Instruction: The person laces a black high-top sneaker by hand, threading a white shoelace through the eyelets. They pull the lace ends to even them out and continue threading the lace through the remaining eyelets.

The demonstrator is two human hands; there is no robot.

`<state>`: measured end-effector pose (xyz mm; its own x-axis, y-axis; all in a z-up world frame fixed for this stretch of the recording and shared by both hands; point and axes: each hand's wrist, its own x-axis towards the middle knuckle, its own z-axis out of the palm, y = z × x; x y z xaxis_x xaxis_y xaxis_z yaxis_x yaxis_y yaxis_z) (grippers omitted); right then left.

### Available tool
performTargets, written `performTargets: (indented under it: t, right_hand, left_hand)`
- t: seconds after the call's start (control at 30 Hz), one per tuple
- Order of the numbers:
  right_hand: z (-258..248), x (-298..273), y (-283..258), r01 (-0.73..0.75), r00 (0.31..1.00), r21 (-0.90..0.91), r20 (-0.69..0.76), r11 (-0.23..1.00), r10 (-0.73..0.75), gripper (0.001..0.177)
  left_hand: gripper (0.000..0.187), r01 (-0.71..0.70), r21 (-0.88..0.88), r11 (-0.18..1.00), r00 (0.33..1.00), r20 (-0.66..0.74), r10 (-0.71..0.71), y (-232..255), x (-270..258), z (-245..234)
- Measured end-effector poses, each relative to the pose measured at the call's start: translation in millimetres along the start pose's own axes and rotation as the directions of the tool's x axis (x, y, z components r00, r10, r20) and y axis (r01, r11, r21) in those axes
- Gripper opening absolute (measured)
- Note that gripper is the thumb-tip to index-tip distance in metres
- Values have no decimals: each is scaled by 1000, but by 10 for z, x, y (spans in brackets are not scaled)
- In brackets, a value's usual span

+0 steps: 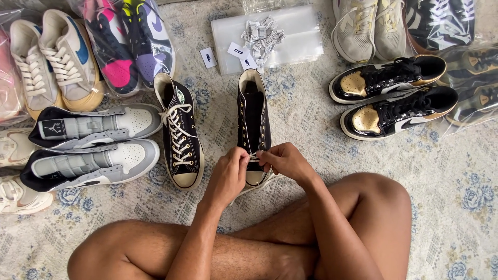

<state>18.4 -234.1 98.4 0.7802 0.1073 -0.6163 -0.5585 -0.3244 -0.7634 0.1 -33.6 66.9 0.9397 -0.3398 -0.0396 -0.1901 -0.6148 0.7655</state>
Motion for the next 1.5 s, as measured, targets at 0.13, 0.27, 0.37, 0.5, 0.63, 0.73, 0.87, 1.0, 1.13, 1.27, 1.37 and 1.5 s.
performTargets:
  t: [0.13,0.27,0.37,0.5,0.63,0.73,0.87,1.0,1.13,1.27,1.37,1.5]
  right_hand:
    - [100,74,114,-25,1000,151,19,988,22,42]
    - [116,128,196,84,996,-12,-9,996,-84,22]
    - [59,103,163,117,993,-59,26,991,-116,19]
    - [8,57,106,196,976,-71,111,978,-188,18]
    - [-15,46,57,181,973,-52,154,982,-171,18]
    - [-40,15,34,195,965,-59,188,979,-181,18]
    - [-52,-51,-58,196,957,-70,229,978,-175,18]
    - [-119,-59,-31,168,965,-44,210,985,-155,19]
    - [-234,-136,-20,146,974,-9,179,989,-142,21]
    - [-337,-161,27,186,977,18,105,982,-187,22]
    - [-394,-189,86,217,972,36,82,975,-220,23]
    - [-443,-302,73,208,978,68,-44,976,-205,26]
  left_hand:
    - [4,10,-46,999,997,71,-7,113,-42,-8]
    - [13,67,-139,988,986,159,-45,113,-41,-42]
    - [18,190,-212,959,981,86,-175,-21,0,13]
    - [26,395,-282,874,918,73,-391,-31,45,37]
    - [26,491,-313,813,870,136,-473,-53,34,95]
    - [28,513,-417,750,855,167,-492,50,45,54]
    - [18,494,-493,716,860,157,-486,81,53,53]
    - [20,484,-566,668,852,129,-508,-74,20,74]
    - [23,507,-560,656,841,153,-520,-292,38,108]
    - [22,473,-587,658,848,98,-521,-579,41,237]
    - [22,422,-613,668,856,26,-517,-480,32,117]
    - [23,276,-701,657,893,-67,-446,-183,66,-124]
